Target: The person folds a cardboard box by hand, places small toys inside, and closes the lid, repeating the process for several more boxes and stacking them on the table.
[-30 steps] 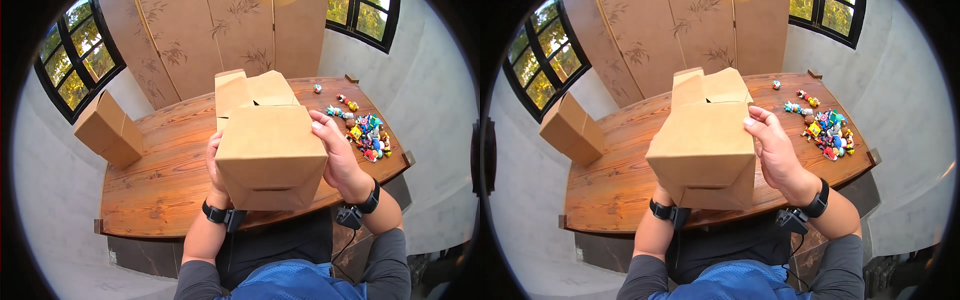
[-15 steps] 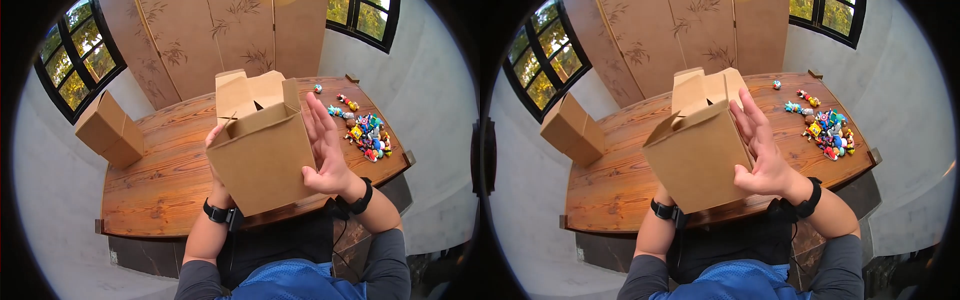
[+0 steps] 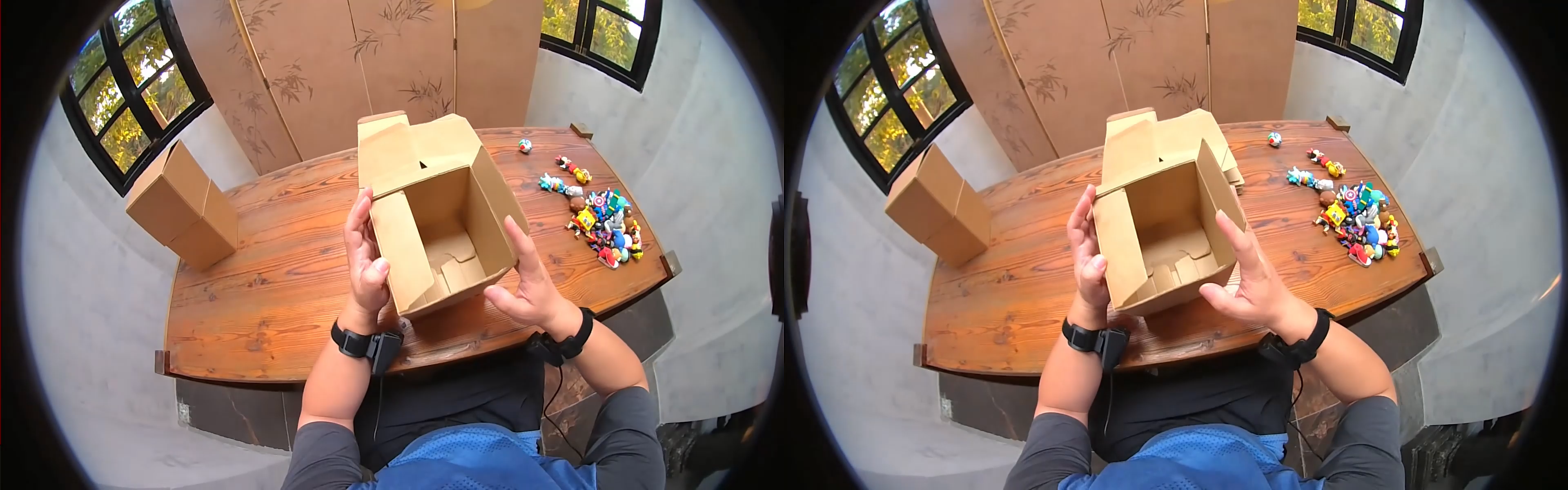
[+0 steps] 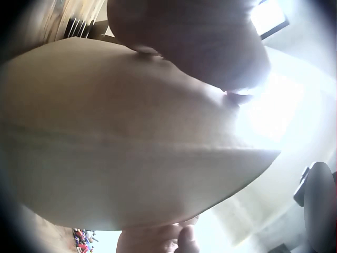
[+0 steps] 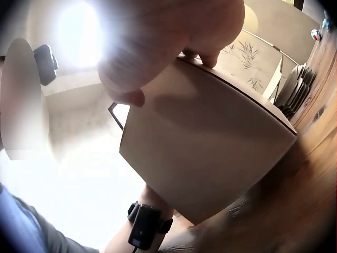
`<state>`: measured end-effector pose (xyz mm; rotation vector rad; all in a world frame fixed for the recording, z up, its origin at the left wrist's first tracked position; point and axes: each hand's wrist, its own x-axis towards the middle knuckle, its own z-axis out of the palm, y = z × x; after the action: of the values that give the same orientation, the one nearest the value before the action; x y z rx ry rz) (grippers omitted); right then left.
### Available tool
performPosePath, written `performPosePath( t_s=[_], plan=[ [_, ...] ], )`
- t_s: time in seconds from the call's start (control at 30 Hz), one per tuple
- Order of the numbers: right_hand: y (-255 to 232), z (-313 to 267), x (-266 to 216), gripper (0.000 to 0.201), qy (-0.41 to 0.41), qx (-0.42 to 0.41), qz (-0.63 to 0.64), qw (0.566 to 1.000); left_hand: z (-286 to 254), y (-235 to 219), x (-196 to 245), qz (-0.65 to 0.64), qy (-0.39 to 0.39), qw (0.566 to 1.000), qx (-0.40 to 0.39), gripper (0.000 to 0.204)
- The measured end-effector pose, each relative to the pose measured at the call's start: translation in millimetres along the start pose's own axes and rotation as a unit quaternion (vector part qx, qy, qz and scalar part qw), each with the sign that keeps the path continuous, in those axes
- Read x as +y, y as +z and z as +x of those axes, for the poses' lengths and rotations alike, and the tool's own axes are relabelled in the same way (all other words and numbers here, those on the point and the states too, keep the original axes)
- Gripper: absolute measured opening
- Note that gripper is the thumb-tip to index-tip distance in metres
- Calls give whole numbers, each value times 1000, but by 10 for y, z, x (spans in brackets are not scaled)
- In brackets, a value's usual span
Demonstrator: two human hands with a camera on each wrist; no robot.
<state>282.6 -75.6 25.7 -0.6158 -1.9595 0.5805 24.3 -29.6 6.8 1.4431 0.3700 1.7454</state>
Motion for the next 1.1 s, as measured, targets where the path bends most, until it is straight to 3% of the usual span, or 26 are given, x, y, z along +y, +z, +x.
performPosePath(
  t_s=[0.03, 0.17, 0.27, 0.37, 0.43, 0.5, 0.57, 0.63, 0.73, 0.77, 0.83, 0.9, 0.97, 1.03, 1.1],
  plan=[
    [-4, -25, -6, 85, 13, 4, 16, 1000, 1, 2, -1, 13, 32, 999, -10, 93],
    [90, -111, 44, 75, 2, 41, -7, 999, -8, -10, -2, 34, 41, 999, -12, 91],
    [153, -139, 68, 69, 27, 78, -8, 997, -10, -93, -35, 132, 57, 989, -29, 83],
    [154, -113, 0, 66, -10, 135, -52, 989, -22, -103, -27, 203, 93, 974, -36, 83],
    [131, -100, -76, 64, -28, 162, -37, 986, -14, -112, -20, 277, 169, 940, -104, 87],
    [108, -116, -122, 64, -29, 164, -38, 985, -70, -45, 61, 285, 146, 943, -92, 88],
    [82, -141, -182, 64, -29, 165, -38, 985, -83, -50, 54, 288, 190, 934, -95, 86],
    [56, -157, -253, 65, -39, 156, -38, 986, -116, -41, 94, 277, 182, 938, -103, 85],
    [29, -99, -264, 70, -73, 140, -87, 984, -92, -8, 118, 303, 266, 914, -48, 69],
    [48, -55, -240, 70, -73, 139, -88, 984, -87, 7, 108, 303, 266, 914, -48, 69],
    [125, 80, -146, 77, 9, 172, -82, 982, -58, 34, 89, 371, 157, 914, 35, 59],
    [152, 202, -55, 84, 54, 153, -92, 982, -24, -33, 50, 396, 143, 907, 28, 48],
    [189, 316, 0, 88, 131, 119, -132, 975, -18, -83, -8, 303, 82, 949, -39, 46],
    [202, 384, 19, 90, 143, 115, -113, 977, -16, -50, 7, 268, 86, 957, -63, 55],
    [216, 401, 24, 92, 143, 107, -116, 977, -18, 73, 136, 329, 64, 939, -77, 71]
  ],
)
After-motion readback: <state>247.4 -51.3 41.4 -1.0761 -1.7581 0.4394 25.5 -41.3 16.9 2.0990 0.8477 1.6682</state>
